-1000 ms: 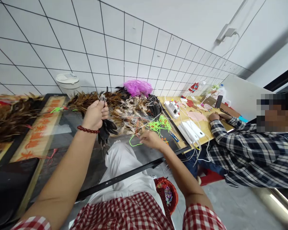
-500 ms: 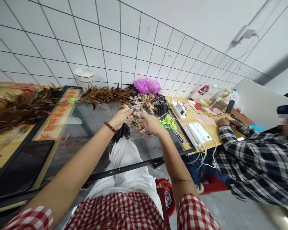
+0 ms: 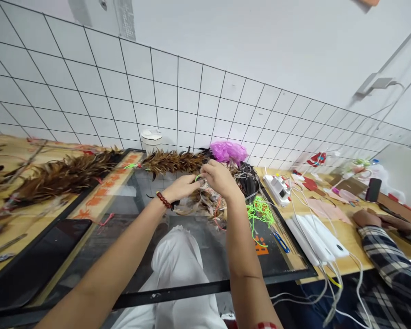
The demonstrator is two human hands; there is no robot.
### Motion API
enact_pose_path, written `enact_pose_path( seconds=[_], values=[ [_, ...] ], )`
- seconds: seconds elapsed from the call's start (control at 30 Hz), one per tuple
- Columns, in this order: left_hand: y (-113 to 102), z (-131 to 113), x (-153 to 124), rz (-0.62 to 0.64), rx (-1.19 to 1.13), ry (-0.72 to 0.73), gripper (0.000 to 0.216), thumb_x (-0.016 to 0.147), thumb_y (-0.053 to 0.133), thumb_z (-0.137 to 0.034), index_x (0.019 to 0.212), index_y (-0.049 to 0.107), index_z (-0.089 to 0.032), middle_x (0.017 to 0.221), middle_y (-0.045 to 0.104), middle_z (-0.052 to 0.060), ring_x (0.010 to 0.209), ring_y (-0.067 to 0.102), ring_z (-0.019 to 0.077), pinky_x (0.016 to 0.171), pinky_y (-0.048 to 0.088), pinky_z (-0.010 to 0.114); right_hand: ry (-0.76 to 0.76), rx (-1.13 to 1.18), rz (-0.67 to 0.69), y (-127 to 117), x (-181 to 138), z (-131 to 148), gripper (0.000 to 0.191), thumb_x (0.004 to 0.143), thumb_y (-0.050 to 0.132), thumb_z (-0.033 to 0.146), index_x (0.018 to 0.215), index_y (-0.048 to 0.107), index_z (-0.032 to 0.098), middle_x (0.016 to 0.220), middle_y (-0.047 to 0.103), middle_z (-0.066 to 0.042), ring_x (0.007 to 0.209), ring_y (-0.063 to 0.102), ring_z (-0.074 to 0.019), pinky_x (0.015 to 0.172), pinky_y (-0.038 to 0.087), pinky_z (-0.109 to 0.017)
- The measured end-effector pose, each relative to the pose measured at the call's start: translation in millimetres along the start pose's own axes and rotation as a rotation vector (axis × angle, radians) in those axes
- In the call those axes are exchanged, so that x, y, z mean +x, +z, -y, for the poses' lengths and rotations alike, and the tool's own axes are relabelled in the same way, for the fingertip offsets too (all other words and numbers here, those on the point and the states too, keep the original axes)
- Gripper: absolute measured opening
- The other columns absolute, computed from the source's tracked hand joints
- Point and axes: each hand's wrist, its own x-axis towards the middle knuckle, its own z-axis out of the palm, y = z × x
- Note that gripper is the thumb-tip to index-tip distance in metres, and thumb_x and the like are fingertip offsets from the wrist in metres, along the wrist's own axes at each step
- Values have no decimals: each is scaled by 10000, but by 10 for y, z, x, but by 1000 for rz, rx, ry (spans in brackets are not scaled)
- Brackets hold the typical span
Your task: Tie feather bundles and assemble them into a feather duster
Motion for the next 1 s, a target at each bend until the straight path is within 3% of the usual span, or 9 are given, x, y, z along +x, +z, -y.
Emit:
enact_pose_path(
  seconds=[0.13,0.27,0.4,0.53,0.7,0.77,0.87,1.0],
  values=[
    [-18,-18,-70,33,243,61,302,877,441,-358,635,531,-202,673,596,62,649,534,195,609,312,269,-21,62,18,56,18,6,121,874,499,178,838,613,194,846,532,-28,807,514,-148,735,379,-250],
    [-15,-56,-88,54,240,106,319,873,470,-323,581,480,-196,588,520,29,567,454,162,588,290,265,-22,162,-16,49,8,-49,119,872,490,187,820,597,184,827,554,-28,810,521,-146,746,385,-251],
    [1,-76,-64,0,-21,146,338,870,478,-302,559,495,-172,548,458,-8,544,386,123,565,280,245,99,222,-87,12,-26,-158,99,830,520,197,763,589,172,736,577,-5,697,507,-126,672,373,-237],
    [70,-80,-31,-46,-403,37,317,877,459,-343,693,626,-146,557,447,-25,513,351,95,511,275,218,226,209,-59,-12,-48,-191,104,786,540,207,723,610,163,605,537,25,568,443,-101,576,323,-225],
    [155,-85,5,-200,-714,-228,268,852,540,-357,684,532,-149,496,322,-69,414,255,47,422,176,185,131,147,81,-16,-40,-106,134,774,545,184,733,671,166,643,603,5,599,494,-104,591,329,-226],
    [149,-77,13,-207,-800,-303,263,835,580,-375,709,511,-154,483,309,-82,382,223,31,402,134,176,90,115,108,1,-30,-68,156,776,539,161,740,690,175,702,649,-10,642,535,-115,626,353,-233],
    [105,-39,21,-179,-887,-327,291,797,637,-400,726,498,-154,480,341,-83,362,219,14,390,116,161,55,70,133,29,-13,-16,186,790,527,140,747,703,187,737,672,-24,693,571,-135,660,376,-245],
    [40,8,23,-172,-888,-295,300,762,678,-378,703,504,-141,474,394,-68,361,245,6,383,125,152,95,-41,14,42,5,30,185,841,511,179,829,694,201,832,659,-44,770,579,-161,693,381,-263]
  ],
)
